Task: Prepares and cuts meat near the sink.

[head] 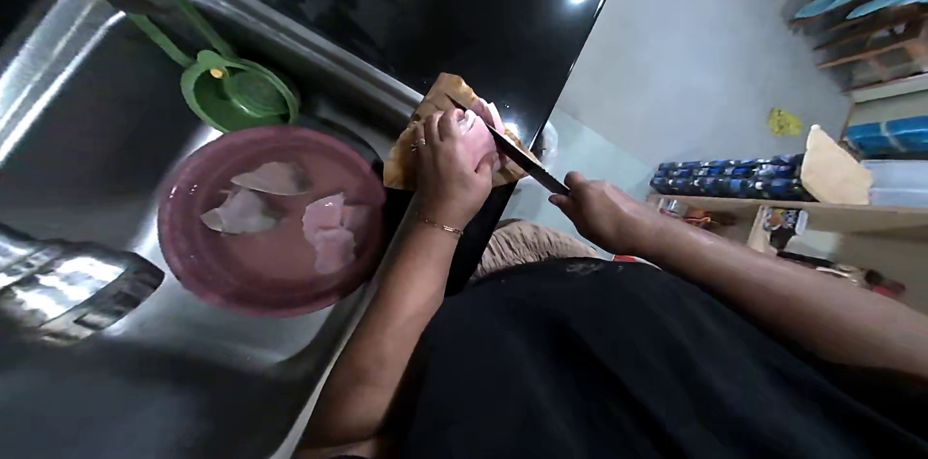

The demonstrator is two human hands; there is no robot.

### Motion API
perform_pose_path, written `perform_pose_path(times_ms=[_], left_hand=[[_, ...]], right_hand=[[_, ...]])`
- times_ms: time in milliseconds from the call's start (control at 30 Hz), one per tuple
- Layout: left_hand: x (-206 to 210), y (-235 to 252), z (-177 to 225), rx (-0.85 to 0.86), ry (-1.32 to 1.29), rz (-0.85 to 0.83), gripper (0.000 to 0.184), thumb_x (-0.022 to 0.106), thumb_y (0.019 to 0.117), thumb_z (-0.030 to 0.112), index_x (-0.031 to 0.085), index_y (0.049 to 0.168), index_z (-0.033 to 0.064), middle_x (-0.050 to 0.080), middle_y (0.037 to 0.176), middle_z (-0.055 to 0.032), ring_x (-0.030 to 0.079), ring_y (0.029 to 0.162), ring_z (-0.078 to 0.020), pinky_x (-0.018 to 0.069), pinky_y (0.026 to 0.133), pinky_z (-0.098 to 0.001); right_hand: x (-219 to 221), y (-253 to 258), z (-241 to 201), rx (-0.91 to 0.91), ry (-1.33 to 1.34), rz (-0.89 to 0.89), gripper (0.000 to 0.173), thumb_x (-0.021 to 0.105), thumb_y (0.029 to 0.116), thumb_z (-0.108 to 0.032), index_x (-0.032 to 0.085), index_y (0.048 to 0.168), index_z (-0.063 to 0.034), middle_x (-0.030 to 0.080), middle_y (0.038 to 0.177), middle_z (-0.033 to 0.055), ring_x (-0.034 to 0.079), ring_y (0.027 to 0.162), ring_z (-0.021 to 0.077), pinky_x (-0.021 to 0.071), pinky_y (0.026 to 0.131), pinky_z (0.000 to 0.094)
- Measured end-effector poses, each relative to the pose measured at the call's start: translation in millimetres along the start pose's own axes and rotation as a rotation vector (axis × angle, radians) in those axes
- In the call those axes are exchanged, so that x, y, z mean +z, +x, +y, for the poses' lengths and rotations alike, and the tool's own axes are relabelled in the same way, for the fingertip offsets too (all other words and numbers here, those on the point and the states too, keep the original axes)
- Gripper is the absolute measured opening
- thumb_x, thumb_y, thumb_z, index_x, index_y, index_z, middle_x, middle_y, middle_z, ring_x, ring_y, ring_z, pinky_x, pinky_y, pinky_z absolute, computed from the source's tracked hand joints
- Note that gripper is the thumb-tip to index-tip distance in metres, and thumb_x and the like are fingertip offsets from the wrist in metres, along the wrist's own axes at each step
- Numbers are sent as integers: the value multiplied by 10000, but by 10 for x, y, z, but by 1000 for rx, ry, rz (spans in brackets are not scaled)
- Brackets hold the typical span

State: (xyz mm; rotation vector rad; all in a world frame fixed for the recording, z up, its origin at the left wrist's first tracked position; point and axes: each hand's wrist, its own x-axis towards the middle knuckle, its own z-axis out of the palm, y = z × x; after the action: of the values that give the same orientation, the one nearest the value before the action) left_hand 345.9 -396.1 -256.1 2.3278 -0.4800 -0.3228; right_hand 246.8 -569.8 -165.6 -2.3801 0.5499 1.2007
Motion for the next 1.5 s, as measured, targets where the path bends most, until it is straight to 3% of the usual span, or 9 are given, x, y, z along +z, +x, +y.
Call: perform_pose_path(times_ms=[200,367,600,833,967,1100,1233,1367,1500], left_hand=[[-4,3,-8,25,-2,-6,739,834,814,202,490,1411,-64,520,1407,-311,467,1362,-477,356,1148,-602],[-38,1,13,9,40,27,725,829,819,231,501,1389,-74,531,1396,-309,484,1339,-476,377,1124,-594],[-19,11,0,-20,4,6,744,844,800,214,499,1399,-61,519,1406,-313,456,1374,-473,369,1142,-590],[-30,7,-16,1,22,-2,774,847,789,197,475,1410,-80,499,1413,-329,451,1368,-489,359,1149,-587],[-37,5,-16,3,35,1,774,842,810,243,471,1413,-70,506,1418,-319,452,1371,-484,350,1156,-587],[2,-13,3,-14,27,49,761,838,804,250,484,1406,-49,517,1410,-307,448,1375,-475,340,1164,-583],[24,-28,-1,-25,18,33,761,831,803,228,476,1414,-53,492,1433,-315,428,1392,-483,347,1152,-597],[14,-15,-41,-6,14,18,779,838,799,240,466,1421,-46,488,1424,-320,432,1378,-491,349,1145,-601],[9,-26,-52,15,19,41,778,836,797,236,468,1414,-62,496,1412,-330,448,1362,-496,360,1136,-606]], right_hand=[[31,327,-136,-58,18,88,392,446,1106,-381,548,1167,-7,648,849,165,697,813,341,572,720,531],[-133,446,-419,-75,-34,64,420,409,1116,-384,529,1232,1,667,993,202,701,970,377,565,825,541],[21,9,27,-1,-1,-25,381,425,1117,-358,538,1185,-1,636,900,177,679,887,341,544,798,517],[22,413,-199,-67,58,97,392,465,1102,-362,547,1187,12,657,866,187,701,824,359,573,723,542],[-130,531,-414,-84,-1,56,411,427,1112,-373,545,1225,5,668,1005,202,697,975,369,562,837,543],[55,354,-179,-113,51,130,392,467,1102,-366,563,1189,4,659,878,184,701,830,355,576,733,545],[58,101,3,-3,17,-15,375,437,1112,-365,533,1178,-8,623,871,161,670,846,327,544,771,511],[75,274,-82,-22,51,30,390,446,1105,-389,545,1169,-18,629,858,147,674,812,310,556,736,501],[-74,545,-367,-86,39,58,449,455,1103,-393,551,1236,24,667,1008,218,694,968,385,557,831,567]])
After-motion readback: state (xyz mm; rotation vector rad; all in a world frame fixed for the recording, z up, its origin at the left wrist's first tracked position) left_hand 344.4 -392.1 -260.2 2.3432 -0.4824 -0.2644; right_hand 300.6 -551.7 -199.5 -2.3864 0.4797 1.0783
